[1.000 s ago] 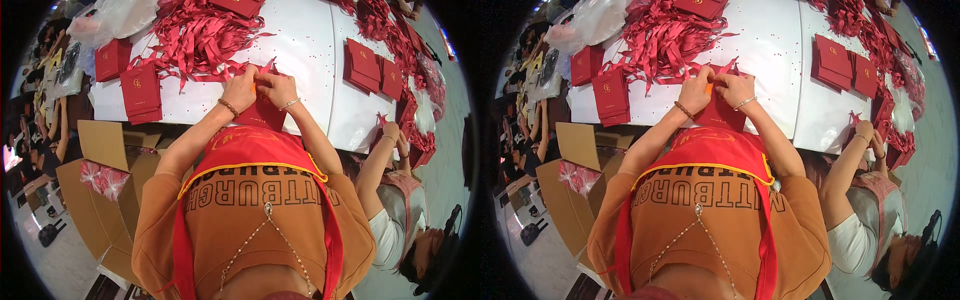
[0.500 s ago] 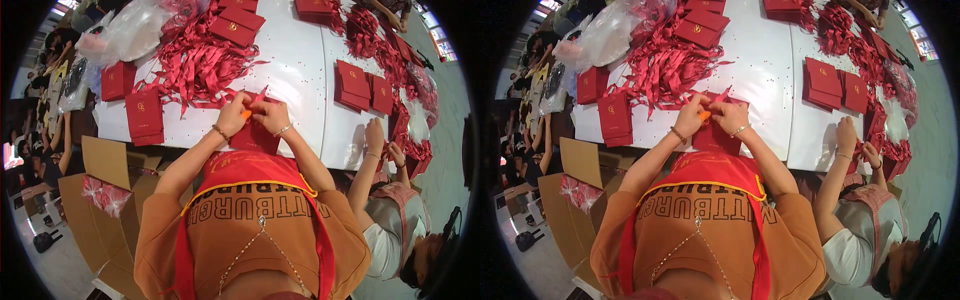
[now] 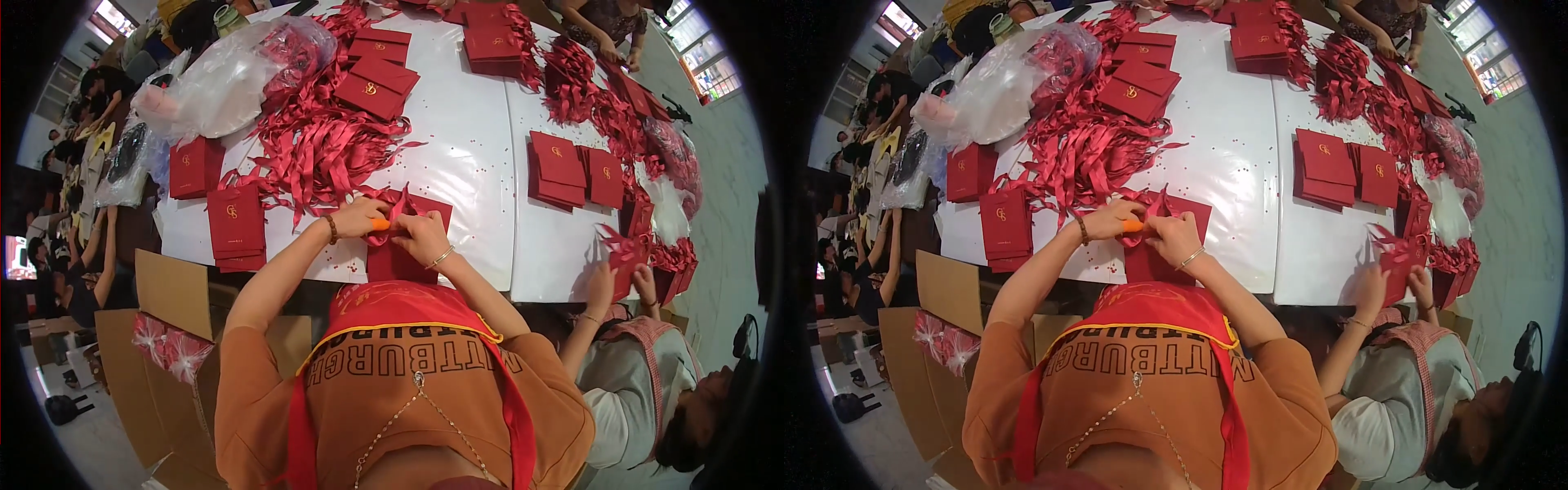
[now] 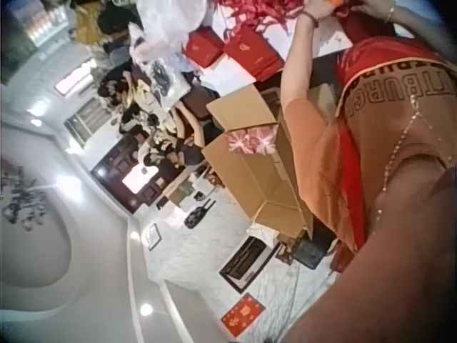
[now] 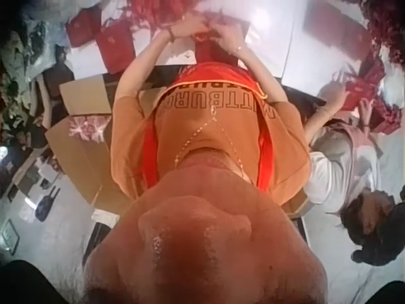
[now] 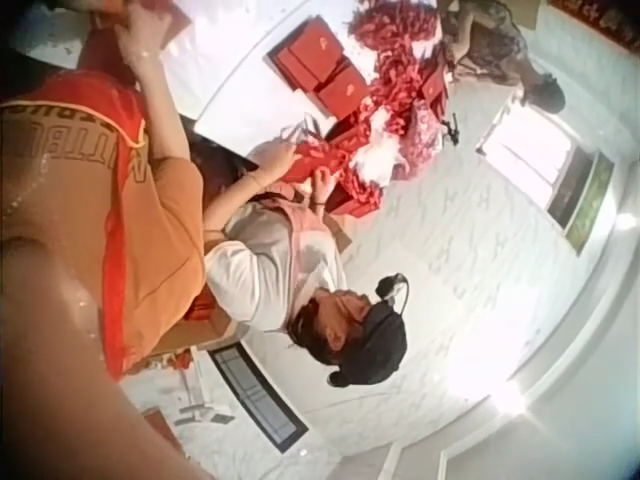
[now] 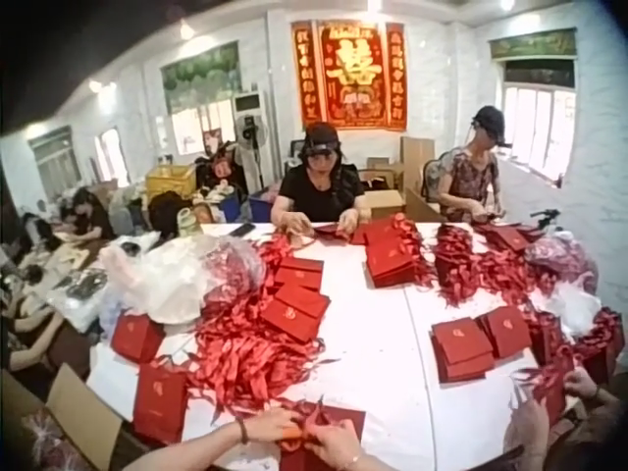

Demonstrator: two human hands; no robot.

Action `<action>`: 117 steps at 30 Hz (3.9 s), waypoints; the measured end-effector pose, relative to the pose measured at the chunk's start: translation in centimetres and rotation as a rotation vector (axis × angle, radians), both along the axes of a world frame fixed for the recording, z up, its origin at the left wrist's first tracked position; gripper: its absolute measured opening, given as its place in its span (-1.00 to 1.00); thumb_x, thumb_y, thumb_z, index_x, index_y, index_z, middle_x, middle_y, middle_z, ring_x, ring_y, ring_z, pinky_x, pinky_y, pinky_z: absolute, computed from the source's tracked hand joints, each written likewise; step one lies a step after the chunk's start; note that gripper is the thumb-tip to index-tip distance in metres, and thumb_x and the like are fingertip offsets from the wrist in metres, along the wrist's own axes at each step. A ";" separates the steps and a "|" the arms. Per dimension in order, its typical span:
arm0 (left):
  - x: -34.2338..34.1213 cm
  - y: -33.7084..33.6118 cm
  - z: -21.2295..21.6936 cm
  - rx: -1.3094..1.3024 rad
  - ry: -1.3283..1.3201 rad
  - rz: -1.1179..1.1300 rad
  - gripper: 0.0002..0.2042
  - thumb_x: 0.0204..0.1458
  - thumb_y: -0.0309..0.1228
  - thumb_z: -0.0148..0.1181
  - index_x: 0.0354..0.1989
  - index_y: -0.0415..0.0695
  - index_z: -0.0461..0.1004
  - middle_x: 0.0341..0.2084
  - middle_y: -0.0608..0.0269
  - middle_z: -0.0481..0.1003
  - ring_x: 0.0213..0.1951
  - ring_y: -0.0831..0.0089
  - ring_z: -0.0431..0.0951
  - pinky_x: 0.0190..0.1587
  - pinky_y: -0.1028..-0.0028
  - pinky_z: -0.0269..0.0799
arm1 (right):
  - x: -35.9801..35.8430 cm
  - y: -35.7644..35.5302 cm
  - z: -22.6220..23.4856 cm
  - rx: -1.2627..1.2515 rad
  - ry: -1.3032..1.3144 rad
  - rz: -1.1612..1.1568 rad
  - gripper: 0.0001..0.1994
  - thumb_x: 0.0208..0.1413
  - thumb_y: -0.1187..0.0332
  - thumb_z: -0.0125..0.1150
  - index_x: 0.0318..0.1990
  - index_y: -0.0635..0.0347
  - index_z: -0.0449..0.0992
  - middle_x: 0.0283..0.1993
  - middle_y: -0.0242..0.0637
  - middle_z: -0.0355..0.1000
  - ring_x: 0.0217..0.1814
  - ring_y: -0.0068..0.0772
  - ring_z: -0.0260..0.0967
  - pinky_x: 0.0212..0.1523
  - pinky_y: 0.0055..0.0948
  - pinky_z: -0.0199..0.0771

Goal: Tying decorative red ribbons onto red gift boxes or envelopes.

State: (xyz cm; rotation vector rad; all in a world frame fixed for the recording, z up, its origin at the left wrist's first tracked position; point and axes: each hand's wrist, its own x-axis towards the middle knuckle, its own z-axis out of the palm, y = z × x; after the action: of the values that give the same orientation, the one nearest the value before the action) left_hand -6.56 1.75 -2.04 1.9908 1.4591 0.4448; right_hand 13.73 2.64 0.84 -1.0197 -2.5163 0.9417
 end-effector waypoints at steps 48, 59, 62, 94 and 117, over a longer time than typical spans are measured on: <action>-4.4 -5.1 9.3 0.098 -0.491 0.458 -0.83 -0.04 -0.49 0.06 -0.26 -0.20 0.49 -0.34 0.25 0.44 -0.33 0.40 0.45 -0.26 0.47 0.33 | -3.2 2.1 -1.9 -0.120 0.054 -0.026 -0.77 -0.20 0.26 0.25 -0.34 0.05 0.45 -0.43 -0.30 0.45 -0.35 -0.23 0.40 -0.33 -0.26 0.29; 1.6 -3.2 2.5 0.210 0.215 0.143 -0.85 -0.11 -0.40 0.03 -0.37 -0.10 0.47 -0.41 0.27 0.41 -0.27 0.26 0.35 -0.27 0.30 0.17 | 2.2 0.9 0.3 0.249 -0.138 -0.071 -0.78 -0.30 0.30 0.30 -0.40 0.04 0.46 -0.26 -0.31 0.26 -0.14 -0.24 0.21 -0.23 -0.26 0.23; 1.9 -3.4 2.1 0.239 0.226 0.122 -0.85 -0.07 -0.40 0.03 -0.35 -0.11 0.47 -0.39 0.24 0.42 -0.25 0.25 0.36 -0.25 0.31 0.19 | 3.3 0.8 0.1 0.098 -0.143 -0.085 -0.77 -0.23 0.30 0.28 -0.36 0.12 0.47 -0.27 -0.23 0.25 -0.19 -0.19 0.27 -0.27 -0.29 0.33; 8.5 -4.1 0.5 0.319 -0.039 0.305 -0.92 -0.12 -0.46 0.09 -0.47 -0.20 0.40 -0.58 0.06 0.46 -0.47 0.12 0.47 -0.44 0.26 0.35 | 3.3 1.5 -0.5 -0.571 0.066 -0.371 -0.77 -0.13 0.37 0.24 -0.28 0.24 0.50 -0.50 -0.22 0.47 -0.57 -0.48 0.40 -0.48 -0.50 0.39; 9.1 -1.5 -0.6 0.143 -0.105 0.353 -0.94 -0.15 -0.50 0.03 -0.49 -0.22 0.38 -0.61 0.01 0.45 -0.48 0.08 0.47 -0.43 0.21 0.34 | 4.3 2.3 -3.6 -0.588 0.162 -0.355 -0.68 -0.12 0.40 0.21 -0.13 0.22 0.44 -0.25 -0.16 0.45 -0.23 -0.33 0.38 -0.17 -0.47 0.34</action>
State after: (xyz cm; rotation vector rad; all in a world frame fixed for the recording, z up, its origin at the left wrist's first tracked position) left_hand 2.52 0.25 -2.67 1.7847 1.7584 0.8118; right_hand 18.02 4.90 -2.74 -1.4180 -1.8656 1.6070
